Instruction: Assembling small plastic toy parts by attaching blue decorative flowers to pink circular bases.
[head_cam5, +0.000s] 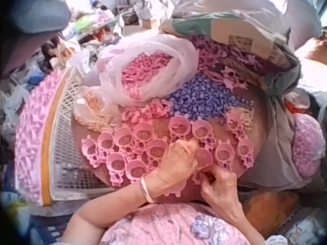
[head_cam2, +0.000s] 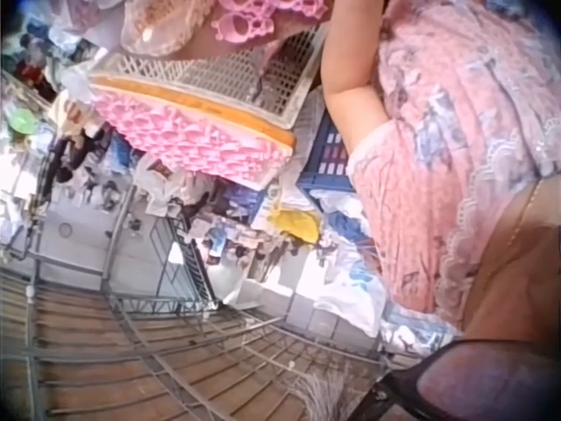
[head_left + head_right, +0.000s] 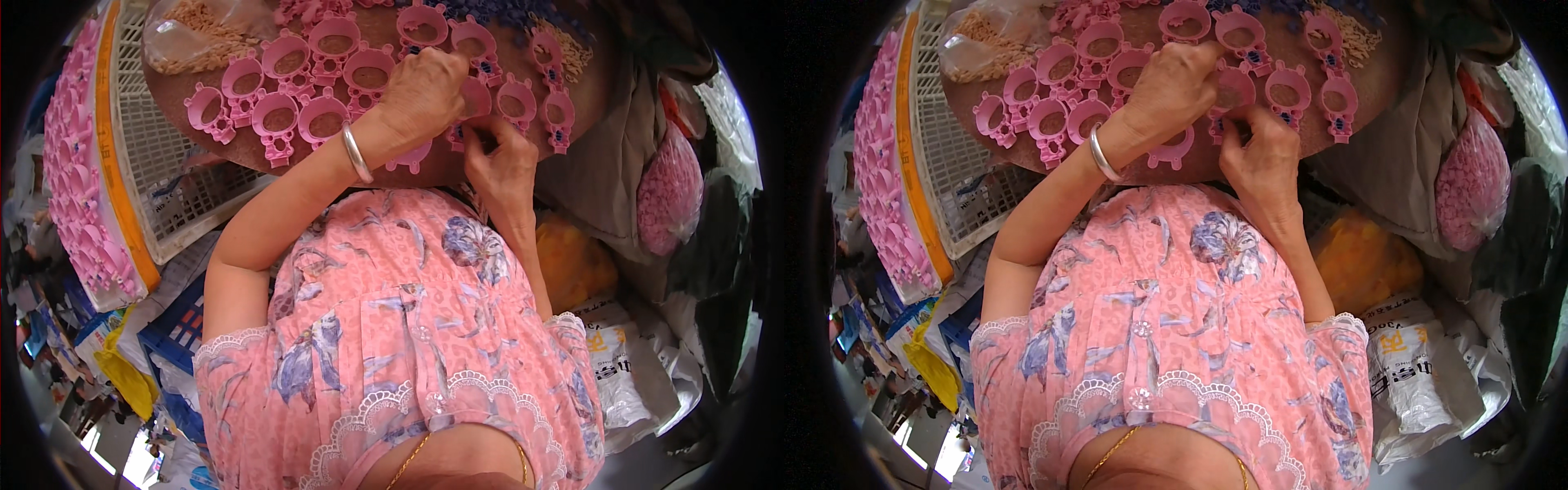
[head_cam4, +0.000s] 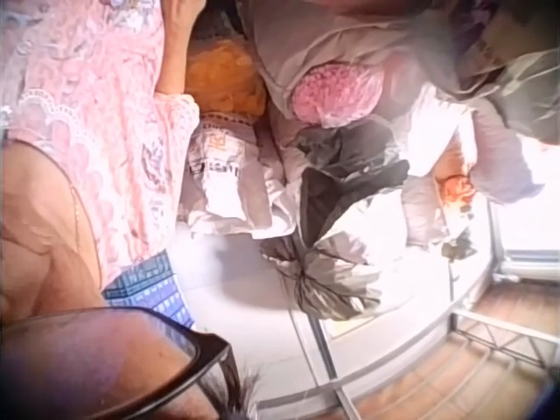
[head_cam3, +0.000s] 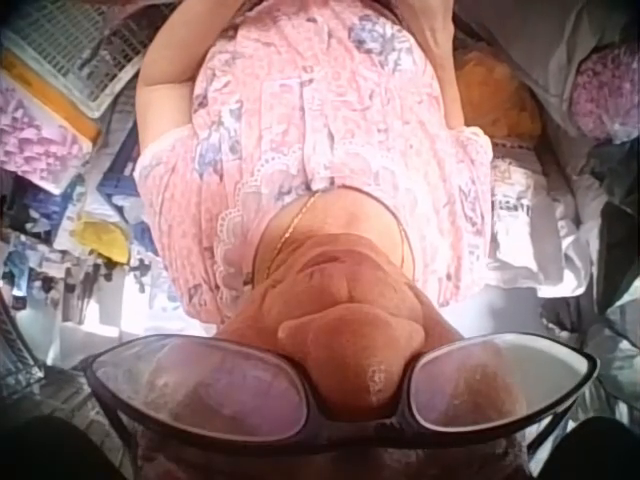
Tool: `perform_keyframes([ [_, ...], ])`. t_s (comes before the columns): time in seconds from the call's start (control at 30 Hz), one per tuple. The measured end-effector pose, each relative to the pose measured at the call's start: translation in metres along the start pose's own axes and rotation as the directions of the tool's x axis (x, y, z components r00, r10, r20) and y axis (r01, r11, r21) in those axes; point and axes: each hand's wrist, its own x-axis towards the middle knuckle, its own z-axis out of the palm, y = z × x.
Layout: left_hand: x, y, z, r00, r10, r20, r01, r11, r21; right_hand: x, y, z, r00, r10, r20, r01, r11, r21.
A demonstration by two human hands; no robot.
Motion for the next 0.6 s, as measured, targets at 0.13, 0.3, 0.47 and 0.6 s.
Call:
perform_keyframes([
  [0.13,0.001,0.006,-0.008,0.999,-0.02,-0.048,0.017,0.998,-0.065,0.001,0.0,0.0,1.0,-0.021,-0.018,0.02,1.0,-0.024],
  [0.3,-0.002,-0.004,-0.014,0.997,-0.017,-0.07,0.012,0.996,-0.084,0.004,-0.011,-0.016,0.973,0.229,0.002,-0.222,0.941,0.256],
  [0.47,-0.004,0.001,-0.021,0.993,0.007,-0.116,-0.017,0.996,-0.085,0.0,-0.012,-0.011,0.996,0.081,0.032,-0.087,0.958,0.273],
  [0.6,-0.005,0.007,-0.023,0.988,0.02,-0.155,-0.032,0.997,-0.074,0.001,-0.011,-0.008,0.978,0.163,0.129,-0.202,0.888,0.412],
])
